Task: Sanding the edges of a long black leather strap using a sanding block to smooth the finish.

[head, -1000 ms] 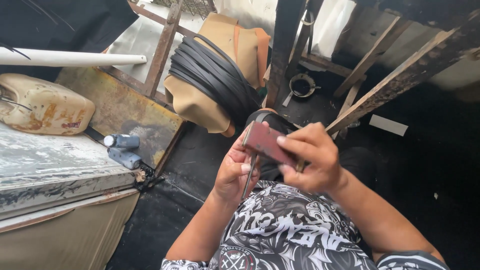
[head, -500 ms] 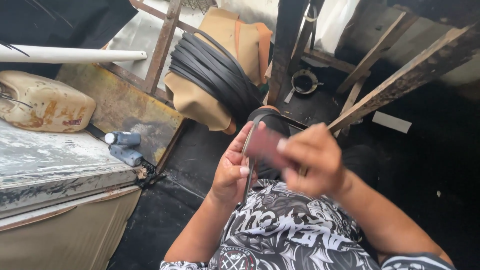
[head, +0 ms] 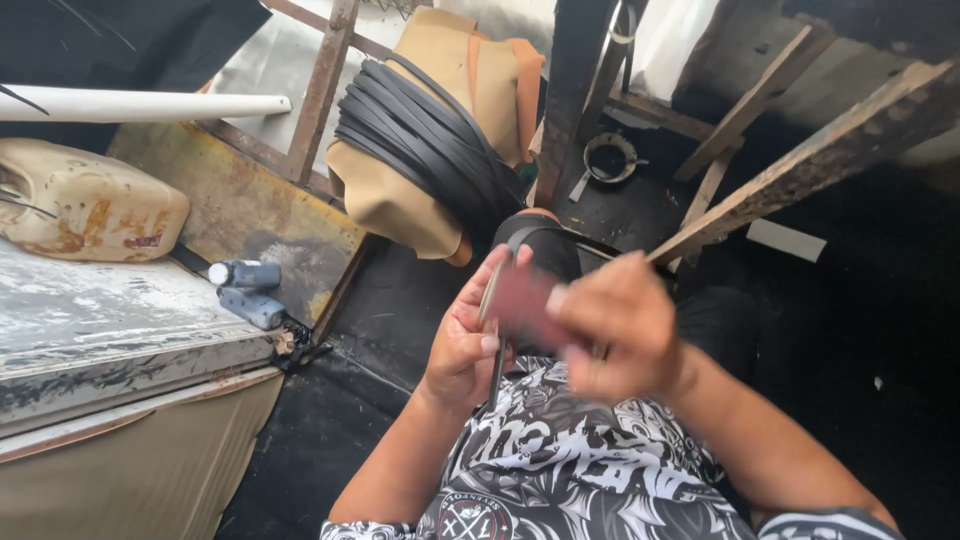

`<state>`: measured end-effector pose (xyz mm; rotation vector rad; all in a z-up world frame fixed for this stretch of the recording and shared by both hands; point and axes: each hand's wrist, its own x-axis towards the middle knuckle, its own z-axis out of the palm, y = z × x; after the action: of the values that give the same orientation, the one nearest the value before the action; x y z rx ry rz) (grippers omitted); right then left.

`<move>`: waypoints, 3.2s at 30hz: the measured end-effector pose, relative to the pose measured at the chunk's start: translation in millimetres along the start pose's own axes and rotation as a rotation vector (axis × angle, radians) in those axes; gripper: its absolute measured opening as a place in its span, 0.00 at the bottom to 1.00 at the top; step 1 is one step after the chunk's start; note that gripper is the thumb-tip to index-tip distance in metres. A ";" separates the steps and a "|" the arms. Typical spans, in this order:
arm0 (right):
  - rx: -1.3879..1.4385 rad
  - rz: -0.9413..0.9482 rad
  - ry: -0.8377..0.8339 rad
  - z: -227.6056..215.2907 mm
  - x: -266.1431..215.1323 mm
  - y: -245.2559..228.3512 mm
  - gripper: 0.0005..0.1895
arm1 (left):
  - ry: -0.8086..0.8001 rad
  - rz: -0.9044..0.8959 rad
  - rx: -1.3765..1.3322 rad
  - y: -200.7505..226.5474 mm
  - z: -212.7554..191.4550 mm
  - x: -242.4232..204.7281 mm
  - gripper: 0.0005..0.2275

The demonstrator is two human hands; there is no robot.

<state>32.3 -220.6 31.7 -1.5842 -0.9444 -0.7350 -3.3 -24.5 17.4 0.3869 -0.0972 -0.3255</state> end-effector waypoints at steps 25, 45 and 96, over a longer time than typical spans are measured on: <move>0.023 0.474 0.111 -16.5 -25.1 8.0 0.25 | 0.140 -0.069 0.005 -13.2 -41.0 -6.1 0.30; 0.037 0.112 -0.255 1.9 -3.9 -58.2 0.19 | 0.141 -0.134 0.209 9.2 -12.2 -5.2 0.38; 0.778 0.877 0.093 33.2 -73.1 22.5 0.39 | 0.321 -0.020 0.206 -5.0 -40.7 -28.9 0.16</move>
<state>15.4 -204.2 -48.3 -1.0688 -0.3061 0.1791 -25.8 -4.9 -23.0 0.6393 0.1893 -0.2698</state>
